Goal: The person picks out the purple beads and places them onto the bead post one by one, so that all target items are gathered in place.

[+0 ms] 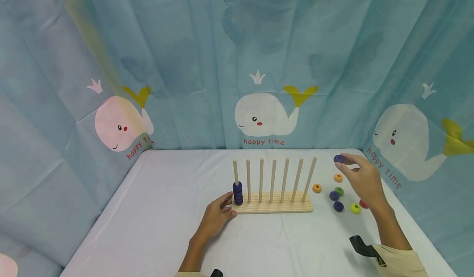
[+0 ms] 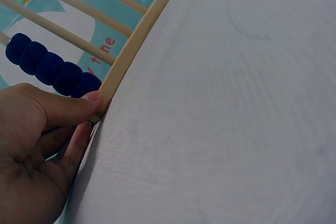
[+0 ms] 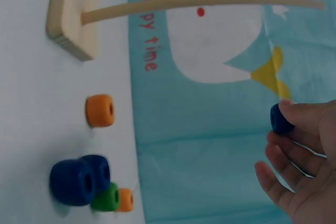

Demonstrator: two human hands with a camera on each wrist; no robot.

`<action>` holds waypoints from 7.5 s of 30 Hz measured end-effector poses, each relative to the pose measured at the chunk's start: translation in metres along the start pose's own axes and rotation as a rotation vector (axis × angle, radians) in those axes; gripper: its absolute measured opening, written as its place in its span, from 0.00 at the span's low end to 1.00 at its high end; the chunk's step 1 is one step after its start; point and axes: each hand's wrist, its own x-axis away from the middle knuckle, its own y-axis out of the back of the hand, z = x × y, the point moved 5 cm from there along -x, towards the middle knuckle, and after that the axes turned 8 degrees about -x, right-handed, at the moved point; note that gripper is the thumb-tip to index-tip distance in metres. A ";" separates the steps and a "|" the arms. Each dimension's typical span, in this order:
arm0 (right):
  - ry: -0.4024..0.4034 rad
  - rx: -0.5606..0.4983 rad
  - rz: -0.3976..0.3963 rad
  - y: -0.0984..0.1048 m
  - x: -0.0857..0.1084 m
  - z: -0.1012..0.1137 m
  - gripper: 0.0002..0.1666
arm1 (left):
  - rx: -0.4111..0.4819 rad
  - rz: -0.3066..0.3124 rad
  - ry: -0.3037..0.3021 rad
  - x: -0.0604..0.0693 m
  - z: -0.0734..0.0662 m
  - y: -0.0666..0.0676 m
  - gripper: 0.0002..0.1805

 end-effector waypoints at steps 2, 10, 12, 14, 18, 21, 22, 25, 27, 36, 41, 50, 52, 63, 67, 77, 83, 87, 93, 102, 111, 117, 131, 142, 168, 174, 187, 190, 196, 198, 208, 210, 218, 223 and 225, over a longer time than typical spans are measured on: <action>0.027 -0.013 -0.013 0.000 -0.001 0.009 0.26 | 0.001 0.001 -0.002 0.000 0.000 0.000 0.35; 0.113 -0.050 -0.052 0.002 -0.003 0.042 0.24 | 0.001 0.003 0.008 0.001 0.000 0.001 0.35; 0.119 -0.061 -0.056 0.003 -0.002 0.049 0.24 | -0.002 0.004 0.006 0.001 0.000 0.001 0.35; 0.121 -0.073 -0.061 0.003 -0.001 0.056 0.24 | 0.001 0.006 0.007 0.001 0.000 0.001 0.35; 0.136 -0.091 -0.071 0.005 0.001 0.069 0.23 | 0.009 0.008 0.015 0.000 0.000 0.000 0.35; 0.165 -0.101 -0.077 0.005 0.002 0.077 0.23 | 0.013 0.009 0.011 0.001 0.000 0.000 0.35; 0.177 -0.105 -0.078 0.005 0.002 0.080 0.24 | 0.014 0.009 0.011 0.001 0.000 0.000 0.35; 0.220 -0.113 -0.085 0.004 0.002 0.090 0.24 | 0.011 0.008 0.006 0.001 0.000 0.000 0.36; 0.244 -0.122 -0.090 0.004 0.002 0.097 0.24 | 0.010 0.005 0.002 0.001 0.000 0.000 0.36; 0.347 -0.163 -0.077 -0.002 0.002 0.121 0.24 | 0.021 0.006 0.004 0.002 0.000 0.001 0.36; 0.352 -0.201 -0.054 -0.010 0.003 0.129 0.24 | 0.024 0.018 0.006 0.001 0.000 0.000 0.36; 0.374 -0.235 -0.017 -0.023 0.004 0.144 0.23 | 0.015 0.016 0.023 0.000 -0.001 0.001 0.36; 0.384 -0.247 -0.004 -0.025 0.004 0.147 0.24 | 0.014 0.015 0.029 0.000 -0.001 0.001 0.36; 0.376 -0.310 0.066 -0.045 0.001 0.161 0.22 | 0.024 0.010 0.030 0.000 -0.001 0.001 0.36; 0.369 -0.352 0.095 -0.054 -0.001 0.163 0.22 | 0.023 0.010 0.016 0.001 -0.001 0.001 0.36; 0.375 -0.372 0.149 -0.073 -0.003 0.175 0.21 | 0.031 0.018 0.006 0.001 0.001 0.001 0.36; 0.419 -0.394 0.181 -0.085 -0.002 0.185 0.20 | 0.024 0.017 0.017 0.001 0.000 0.001 0.36; 0.438 -0.394 0.207 -0.093 -0.001 0.192 0.20 | 0.018 0.017 0.014 0.000 0.000 0.002 0.36; 0.454 -0.374 0.228 -0.103 0.001 0.199 0.20 | 0.010 0.016 0.012 0.000 0.000 0.001 0.37; 0.466 -0.349 0.231 -0.115 0.002 0.207 0.21 | 0.021 0.018 0.013 0.000 0.000 0.001 0.37; 0.465 -0.324 0.262 -0.128 0.001 0.211 0.22 | 0.020 0.019 0.016 0.000 0.000 0.000 0.36; 0.484 -0.294 0.294 -0.135 0.003 0.217 0.22 | 0.016 0.022 0.014 0.001 -0.002 0.001 0.36; 0.509 -0.285 0.257 -0.149 0.001 0.224 0.21 | -0.016 0.017 0.000 0.001 -0.001 0.000 0.35; 0.464 -0.294 0.278 -0.153 0.001 0.221 0.23 | -0.012 0.023 -0.004 0.000 -0.001 0.000 0.35; 0.470 -0.287 0.254 -0.145 0.002 0.220 0.20 | -0.003 0.015 0.015 0.001 -0.001 0.000 0.36; 0.473 -0.298 0.206 -0.130 0.003 0.218 0.21 | -0.001 0.010 0.006 0.002 -0.001 0.000 0.36; 0.450 -0.302 0.087 -0.088 0.012 0.195 0.23 | -0.010 -0.001 0.007 0.002 -0.003 0.000 0.36; 0.428 -0.293 0.052 -0.080 0.015 0.184 0.23 | -0.012 -0.002 0.006 0.002 -0.002 0.000 0.35; 0.411 -0.315 -0.004 -0.063 0.022 0.162 0.21 | -0.021 0.001 0.002 0.000 0.000 0.000 0.36; 0.396 -0.323 -0.014 -0.059 0.025 0.154 0.20 | -0.019 0.002 0.009 -0.001 0.001 0.000 0.36; 0.301 -0.264 -0.050 -0.043 0.038 0.115 0.17 | -0.003 0.012 0.013 0.000 0.002 0.000 0.35; 0.293 -0.272 -0.052 -0.041 0.039 0.109 0.18 | -0.008 0.007 0.018 0.000 0.002 0.000 0.35; 0.220 -0.252 -0.058 -0.034 0.044 0.086 0.15 | -0.001 0.010 0.015 0.001 0.002 0.000 0.36; 0.144 -0.202 -0.041 -0.031 0.051 0.067 0.14 | -0.009 0.008 0.012 0.001 0.000 0.000 0.35; 0.120 -0.180 -0.035 -0.030 0.054 0.059 0.15 | -0.016 0.004 0.013 0.000 0.000 0.000 0.35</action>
